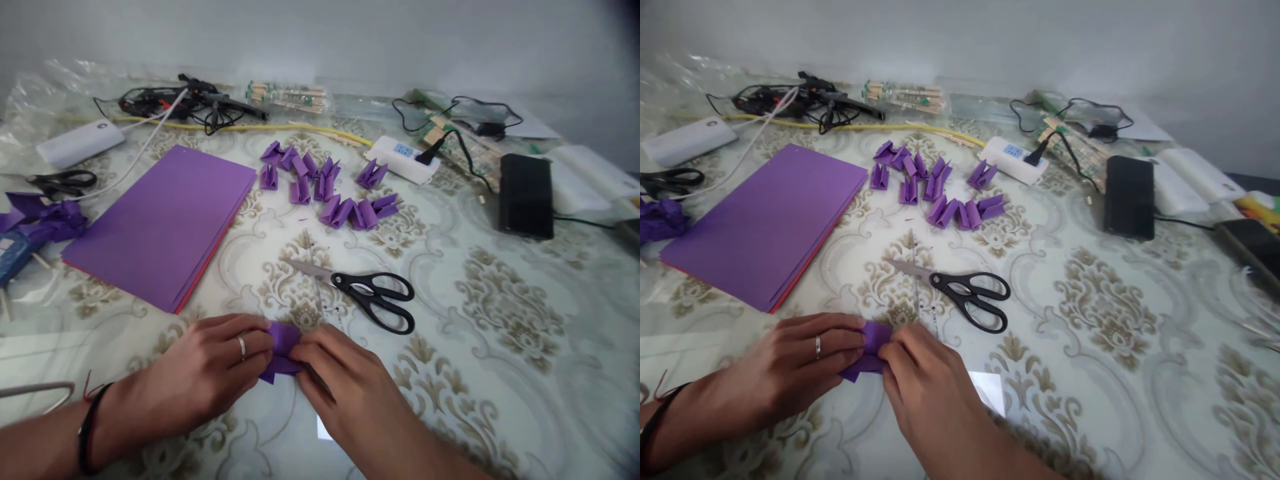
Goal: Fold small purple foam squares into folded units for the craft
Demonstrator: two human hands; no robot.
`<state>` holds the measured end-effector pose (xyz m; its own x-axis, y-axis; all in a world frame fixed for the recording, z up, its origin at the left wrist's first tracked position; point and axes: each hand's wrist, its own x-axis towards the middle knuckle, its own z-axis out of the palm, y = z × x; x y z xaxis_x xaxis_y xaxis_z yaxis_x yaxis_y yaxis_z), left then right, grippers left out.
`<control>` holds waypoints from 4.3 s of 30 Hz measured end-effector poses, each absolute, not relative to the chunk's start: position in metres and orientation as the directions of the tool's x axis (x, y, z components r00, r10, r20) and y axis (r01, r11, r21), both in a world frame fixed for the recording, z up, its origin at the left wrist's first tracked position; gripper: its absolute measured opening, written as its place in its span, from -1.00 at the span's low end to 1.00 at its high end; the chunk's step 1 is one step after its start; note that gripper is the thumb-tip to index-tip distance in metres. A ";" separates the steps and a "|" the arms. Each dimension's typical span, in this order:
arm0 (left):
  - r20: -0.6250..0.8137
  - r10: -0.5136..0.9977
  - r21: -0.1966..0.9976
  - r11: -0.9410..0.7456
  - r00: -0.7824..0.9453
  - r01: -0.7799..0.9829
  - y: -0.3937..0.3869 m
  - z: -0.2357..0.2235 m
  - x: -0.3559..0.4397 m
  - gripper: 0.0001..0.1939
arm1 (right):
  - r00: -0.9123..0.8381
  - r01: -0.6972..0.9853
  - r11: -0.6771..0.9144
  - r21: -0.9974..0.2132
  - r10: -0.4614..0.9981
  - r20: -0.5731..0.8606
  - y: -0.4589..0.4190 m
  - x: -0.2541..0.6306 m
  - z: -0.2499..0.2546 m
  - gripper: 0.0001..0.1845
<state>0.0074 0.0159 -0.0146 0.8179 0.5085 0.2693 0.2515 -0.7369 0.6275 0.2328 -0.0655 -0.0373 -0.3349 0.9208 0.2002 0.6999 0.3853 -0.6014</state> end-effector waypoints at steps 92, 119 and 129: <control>0.138 0.022 0.428 -0.903 0.990 -0.040 0.040 -0.012 -0.033 -0.44 | -0.805 0.537 0.817 -0.210 0.571 0.161 -0.070 0.283 -0.030 -0.61; 0.174 0.126 0.439 -0.898 0.977 0.038 0.027 -0.019 -0.043 -0.34 | -0.823 0.532 0.823 -0.197 0.558 0.108 -0.073 0.278 -0.029 -0.59; 0.221 0.125 0.364 -0.931 0.967 0.037 0.021 -0.022 -0.044 -0.43 | -0.812 0.538 0.811 -0.232 0.572 0.118 -0.079 0.280 -0.032 -0.55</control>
